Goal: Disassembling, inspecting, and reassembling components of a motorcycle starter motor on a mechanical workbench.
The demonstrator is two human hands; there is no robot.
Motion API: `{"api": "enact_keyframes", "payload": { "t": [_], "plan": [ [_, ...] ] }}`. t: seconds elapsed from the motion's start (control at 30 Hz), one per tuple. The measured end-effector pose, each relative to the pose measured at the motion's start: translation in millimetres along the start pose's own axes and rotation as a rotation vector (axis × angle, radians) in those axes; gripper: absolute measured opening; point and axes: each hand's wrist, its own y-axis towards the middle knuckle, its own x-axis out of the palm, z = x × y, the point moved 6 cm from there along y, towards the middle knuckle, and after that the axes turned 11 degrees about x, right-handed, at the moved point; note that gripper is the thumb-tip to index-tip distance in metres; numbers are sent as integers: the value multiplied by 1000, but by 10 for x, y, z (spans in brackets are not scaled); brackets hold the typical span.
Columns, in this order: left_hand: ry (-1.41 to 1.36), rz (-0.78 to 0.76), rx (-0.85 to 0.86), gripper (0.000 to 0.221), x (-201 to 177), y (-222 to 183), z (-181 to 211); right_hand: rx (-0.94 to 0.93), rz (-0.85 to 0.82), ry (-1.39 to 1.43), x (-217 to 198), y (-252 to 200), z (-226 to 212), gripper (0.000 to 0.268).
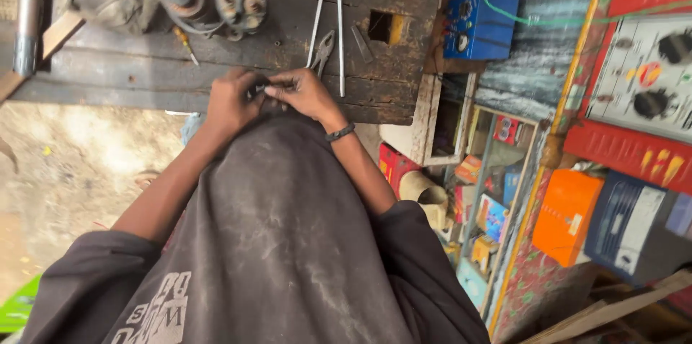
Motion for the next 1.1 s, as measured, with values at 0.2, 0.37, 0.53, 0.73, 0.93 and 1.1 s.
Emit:
{"api": "enact_keyframes", "payload": {
  "t": [0.2,0.37,0.53,0.73,0.93,1.1],
  "plan": [
    [-46,-412,156,45,-33,202,291,8,-120,97,-102,-147,107,16],
    [175,-150,300,32,-926,550,1201,89,-248,624,-271,29,117,18],
    [581,-12,475,46,-1355,1531,1900,99,-151,755,-592,502,348,23],
    [671,-437,299,75,-778,1938,1272,44,-130,873,-620,748,-12,25],
    [716,-825,27,28,-511,1778,773,82,-111,929,-217,873,-226,32],
    [647,-709,96,27,-537,1891,826,224,-8,926,-200,824,-377,23]
  ]
}}
